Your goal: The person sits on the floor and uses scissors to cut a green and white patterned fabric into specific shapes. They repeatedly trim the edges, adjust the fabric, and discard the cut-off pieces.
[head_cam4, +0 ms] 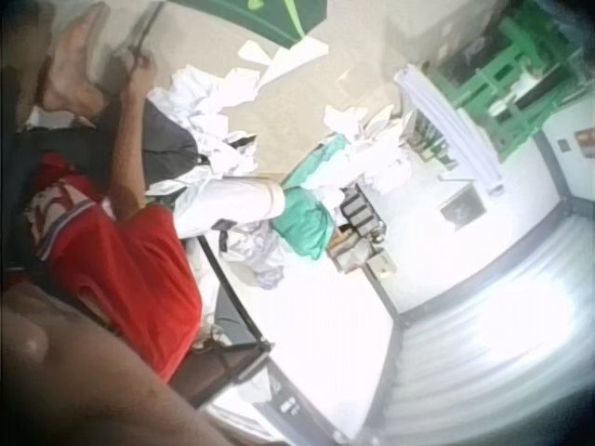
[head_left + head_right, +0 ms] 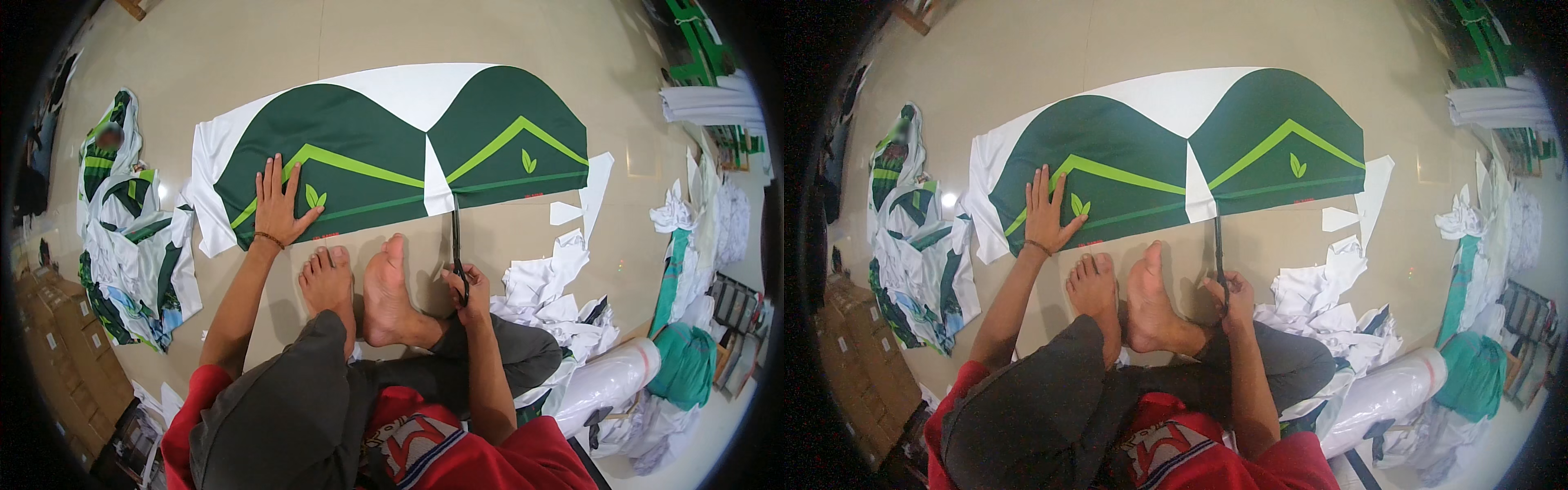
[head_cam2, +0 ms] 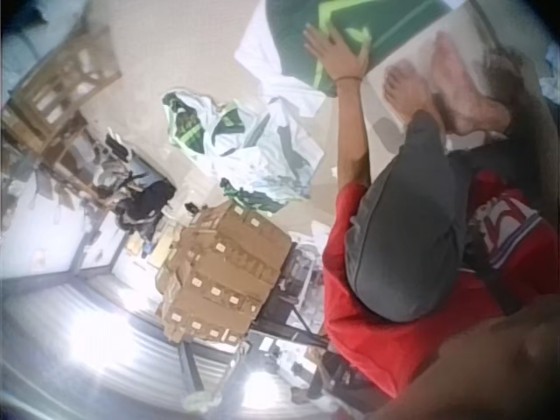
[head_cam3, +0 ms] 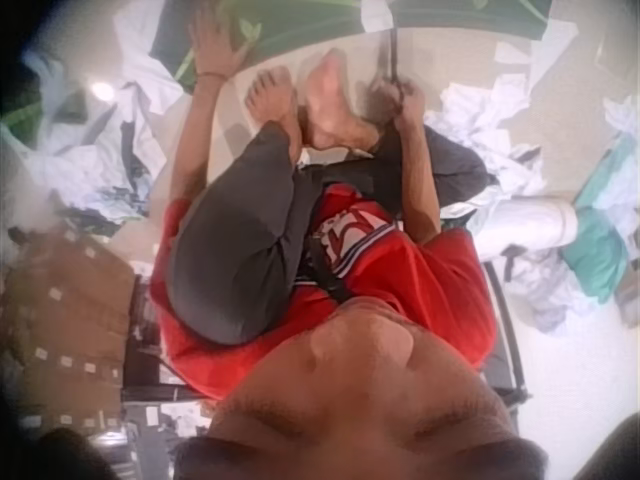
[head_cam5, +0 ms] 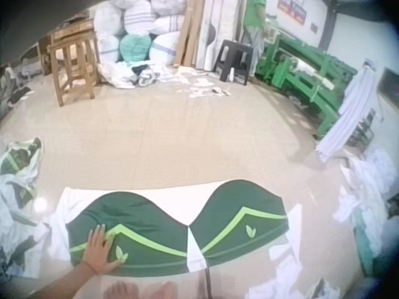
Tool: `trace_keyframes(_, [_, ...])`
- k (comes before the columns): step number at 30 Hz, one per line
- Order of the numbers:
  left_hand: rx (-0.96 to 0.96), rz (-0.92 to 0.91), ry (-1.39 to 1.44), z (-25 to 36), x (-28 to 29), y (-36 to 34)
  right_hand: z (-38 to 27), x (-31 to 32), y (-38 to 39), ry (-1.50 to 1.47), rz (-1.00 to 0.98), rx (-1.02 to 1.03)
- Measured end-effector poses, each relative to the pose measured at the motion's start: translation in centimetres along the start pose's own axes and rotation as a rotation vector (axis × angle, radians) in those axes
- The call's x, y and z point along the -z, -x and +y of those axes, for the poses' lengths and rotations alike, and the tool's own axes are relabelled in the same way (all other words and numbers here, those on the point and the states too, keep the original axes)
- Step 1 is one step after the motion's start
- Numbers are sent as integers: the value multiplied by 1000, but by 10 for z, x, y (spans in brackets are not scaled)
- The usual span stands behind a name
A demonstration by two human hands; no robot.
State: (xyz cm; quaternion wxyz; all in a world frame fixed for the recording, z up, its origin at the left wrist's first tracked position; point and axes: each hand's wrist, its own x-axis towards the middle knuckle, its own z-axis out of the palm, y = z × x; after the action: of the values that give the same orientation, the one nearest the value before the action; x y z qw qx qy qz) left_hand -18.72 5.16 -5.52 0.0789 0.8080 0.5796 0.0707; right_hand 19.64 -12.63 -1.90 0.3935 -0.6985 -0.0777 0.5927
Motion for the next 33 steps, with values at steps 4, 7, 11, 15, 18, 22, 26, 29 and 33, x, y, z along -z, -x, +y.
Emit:
trace_keyframes(4, [-3, 3, -1, -1, -1, 0, -4, -1, 2, -2, -10, 4])
trace_keyframes(7, [-5, -13, -3, -2, -1, 0, -6, -1, 2, 8, -2, -5])
trace_keyframes(11, [-2, -16, -5, -1, -1, -1, 1, 5, -1, 84, 32, -9])
trace_keyframes(15, [-5, -10, -3, -3, -1, 0, -2, 4, 3, 50, 3, -29])
trace_keyframes(18, [-9, 11, 4, -4, -2, 0, -16, 5, 6, -6, -40, -87])
trace_keyframes(22, [-3, 12, -1, -3, -1, 0, -36, 22, -8, 52, -127, -97])
trace_keyframes(26, [-6, 9, 3, -3, 0, 0, -49, 43, -31, 117, -221, -90])
trace_keyframes(29, [-9, 13, 2, -3, -1, 0, -55, 54, -42, 163, -257, -81])
trace_keyframes(33, [-6, -3, 1, -3, 1, 0, -65, 52, -43, 222, -228, -109])
